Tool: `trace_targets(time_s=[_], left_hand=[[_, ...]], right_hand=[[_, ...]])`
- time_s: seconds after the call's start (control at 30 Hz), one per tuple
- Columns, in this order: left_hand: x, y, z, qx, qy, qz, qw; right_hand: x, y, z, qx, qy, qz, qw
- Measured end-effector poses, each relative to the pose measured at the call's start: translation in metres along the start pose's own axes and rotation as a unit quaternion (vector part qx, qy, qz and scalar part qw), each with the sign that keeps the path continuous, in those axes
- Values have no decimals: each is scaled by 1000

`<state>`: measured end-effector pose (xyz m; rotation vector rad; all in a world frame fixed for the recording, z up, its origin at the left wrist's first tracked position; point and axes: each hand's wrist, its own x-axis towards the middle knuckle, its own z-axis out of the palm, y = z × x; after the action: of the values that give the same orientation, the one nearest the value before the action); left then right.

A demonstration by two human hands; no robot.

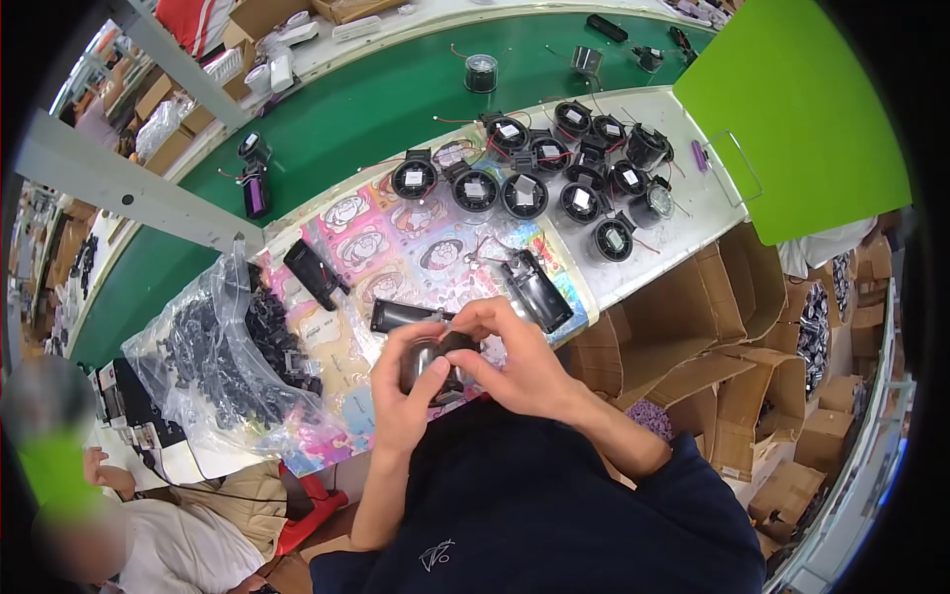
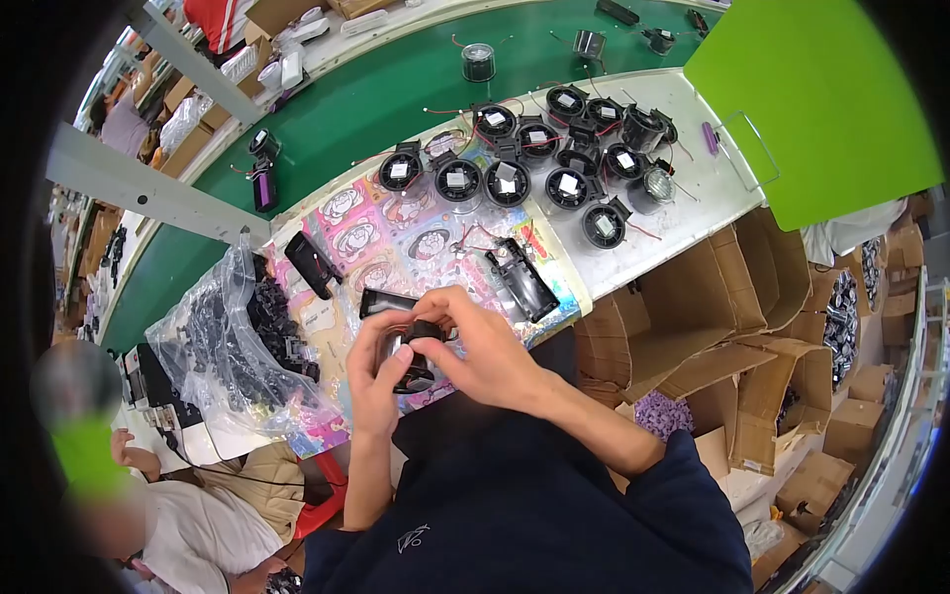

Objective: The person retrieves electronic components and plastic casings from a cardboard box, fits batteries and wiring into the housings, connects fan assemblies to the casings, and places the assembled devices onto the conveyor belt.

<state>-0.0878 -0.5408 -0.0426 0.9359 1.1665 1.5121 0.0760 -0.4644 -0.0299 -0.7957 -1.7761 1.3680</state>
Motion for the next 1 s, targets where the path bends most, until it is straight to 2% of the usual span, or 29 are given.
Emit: trace_targets(time_s=[0.07, 0.1, 0.2, 0.23, 0.37, 0.47, 0.67, 0.7, 0.73, 0.8, 0.83, 0.9, 0.93, 0.97, 1.0], left_hand=[[-3, -6, 0, -36, 6, -46, 998], [-3, -5, 4, -39, 24, -34, 998], [-5, -14, -1, -18, 45, 17, 999], [-5, -17, -5, 41, 36, 61, 997], [-12, -14, -13, 9, -2, 98, 995], [-17, -19, -15, -68, 15, 80, 994], [-17, -23, -22, -87, 40, 53, 994], [-15, -24, -23, -71, 59, 48, 995], [-14, -23, -21, -65, 98, 45, 992], [-7, -19, -17, -54, 173, 42, 983], [-3, -20, -21, -50, 187, 65, 979], [6, -11, -24, 26, 123, 122, 985], [8, -4, -24, 65, 89, 146, 983], [9, 3, -22, -6, 29, 91, 995], [12, 9, -24, 28, 18, 88, 996]], right_hand=[[-1, -6, 5, -47, 18, -22, 998], [-1, -5, 7, -1, 18, 16, 1000], [-1, -3, 4, 41, -14, 23, 999], [-1, -6, 4, 59, -13, 39, 997], [-2, -6, -1, 65, -69, 44, 995], [-2, -11, 2, 22, -83, 26, 996], [5, 9, 14, 108, -96, 71, 987], [6, 10, 18, 86, -82, 63, 991], [8, 7, 23, -27, -28, -8, 999], [10, -2, 32, -246, 89, -155, 953], [7, 1, 32, -269, 58, -162, 948], [-3, 11, 42, -40, -3, -13, 999], [-6, 13, 45, 75, -33, 66, 994], [-6, 13, 47, 142, -25, 96, 985], [-4, 18, 47, 125, 11, 53, 991]])
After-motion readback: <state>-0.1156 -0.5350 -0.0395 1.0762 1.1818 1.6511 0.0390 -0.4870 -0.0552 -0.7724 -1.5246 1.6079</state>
